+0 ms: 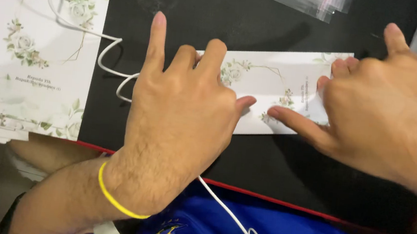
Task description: Folding printed invitation cards and inserting them into clear plastic sleeves
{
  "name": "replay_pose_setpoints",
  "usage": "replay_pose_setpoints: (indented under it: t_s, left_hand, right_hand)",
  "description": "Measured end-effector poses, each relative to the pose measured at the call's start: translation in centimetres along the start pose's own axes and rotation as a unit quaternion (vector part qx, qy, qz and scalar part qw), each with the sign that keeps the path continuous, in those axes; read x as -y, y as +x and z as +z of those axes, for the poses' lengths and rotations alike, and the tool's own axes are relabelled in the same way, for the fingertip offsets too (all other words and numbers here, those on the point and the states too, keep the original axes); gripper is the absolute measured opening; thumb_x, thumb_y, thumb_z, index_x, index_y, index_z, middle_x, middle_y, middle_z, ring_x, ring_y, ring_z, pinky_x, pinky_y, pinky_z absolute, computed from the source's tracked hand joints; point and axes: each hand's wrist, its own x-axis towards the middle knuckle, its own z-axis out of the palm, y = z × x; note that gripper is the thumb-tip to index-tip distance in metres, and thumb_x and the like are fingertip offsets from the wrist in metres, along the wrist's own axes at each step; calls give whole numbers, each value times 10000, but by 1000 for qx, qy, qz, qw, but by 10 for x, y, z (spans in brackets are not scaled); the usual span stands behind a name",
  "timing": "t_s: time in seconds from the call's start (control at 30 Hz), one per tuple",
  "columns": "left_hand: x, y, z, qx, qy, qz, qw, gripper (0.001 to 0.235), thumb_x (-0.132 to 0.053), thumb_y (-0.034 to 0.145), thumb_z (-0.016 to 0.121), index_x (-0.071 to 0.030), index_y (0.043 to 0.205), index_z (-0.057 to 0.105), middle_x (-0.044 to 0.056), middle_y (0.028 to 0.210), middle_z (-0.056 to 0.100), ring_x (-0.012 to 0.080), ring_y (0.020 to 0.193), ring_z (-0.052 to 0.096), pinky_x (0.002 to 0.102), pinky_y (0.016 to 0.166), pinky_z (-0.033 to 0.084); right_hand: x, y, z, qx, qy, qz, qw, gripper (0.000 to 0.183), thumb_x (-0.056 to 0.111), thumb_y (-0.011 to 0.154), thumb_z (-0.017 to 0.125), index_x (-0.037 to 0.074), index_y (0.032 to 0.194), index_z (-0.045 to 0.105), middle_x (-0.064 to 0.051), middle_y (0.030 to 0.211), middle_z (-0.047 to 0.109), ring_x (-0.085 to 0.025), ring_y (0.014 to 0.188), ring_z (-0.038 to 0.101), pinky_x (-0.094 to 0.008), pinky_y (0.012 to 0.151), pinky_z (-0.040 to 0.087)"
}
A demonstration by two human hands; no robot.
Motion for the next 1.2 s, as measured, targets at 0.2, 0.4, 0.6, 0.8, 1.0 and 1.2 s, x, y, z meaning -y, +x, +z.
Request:
replay_pose_setpoints:
  t_s: [0.2, 0.4, 0.6, 0.8, 1.0, 1.2]
  left_hand:
    - [-15, -5, 9, -6, 7, -56, 998, 456, -607, 990, 812, -176, 841, 825, 106, 1070, 627, 330, 793, 608, 680, 1248, 172]
    - [-22, -6, 6, 28, 32, -99, 994, 461, -646, 859, 793, -185, 851, 809, 45, 1051, 597, 281, 821, 631, 753, 1158, 212]
    - [-21, -13, 6, 36, 60, -100, 993, 651, -765, 820, 769, -122, 917, 796, 6, 1055, 552, 221, 815, 618, 742, 1170, 205]
    - [-16, -20, 3, 10, 55, -83, 995, 730, -778, 814, 777, -68, 982, 780, 1, 1046, 551, 226, 819, 607, 745, 1153, 247]
    - [-15, -24, 5, -2, 45, -79, 996, 743, -768, 825, 787, -51, 1018, 785, -7, 1082, 545, 218, 805, 593, 731, 1164, 245]
    - [-14, -25, 3, 8, 60, -79, 995, 763, -807, 850, 751, -70, 1043, 786, -11, 1080, 556, 211, 810, 623, 713, 1165, 264]
  right_hand:
    - [8, 3, -14, 50, 70, 93, 992, 1021, 1014, 1006, 215, 199, 701, 747, -60, 708, 723, -301, 689, 731, -356, 585, 525]
    - [13, -1, 8, 2, 42, 104, 994, 1015, 1053, 985, 241, 222, 658, 722, -24, 650, 690, -269, 657, 705, -338, 576, 495]
    - [9, 0, 18, -31, 54, 108, 992, 1044, 1150, 840, 309, 206, 772, 751, -56, 679, 711, -295, 646, 717, -362, 573, 503]
    - [4, 1, 14, -10, 58, 78, 995, 945, 1083, 804, 418, 196, 761, 742, -49, 695, 718, -315, 660, 729, -382, 563, 530]
    - [1, -3, 4, 51, 61, 54, 995, 946, 1053, 803, 420, 163, 664, 709, -49, 697, 711, -296, 664, 706, -370, 569, 516]
    - [-2, -5, 4, 55, 54, 29, 997, 839, 996, 814, 456, 211, 752, 744, -32, 772, 741, -326, 740, 734, -405, 592, 546]
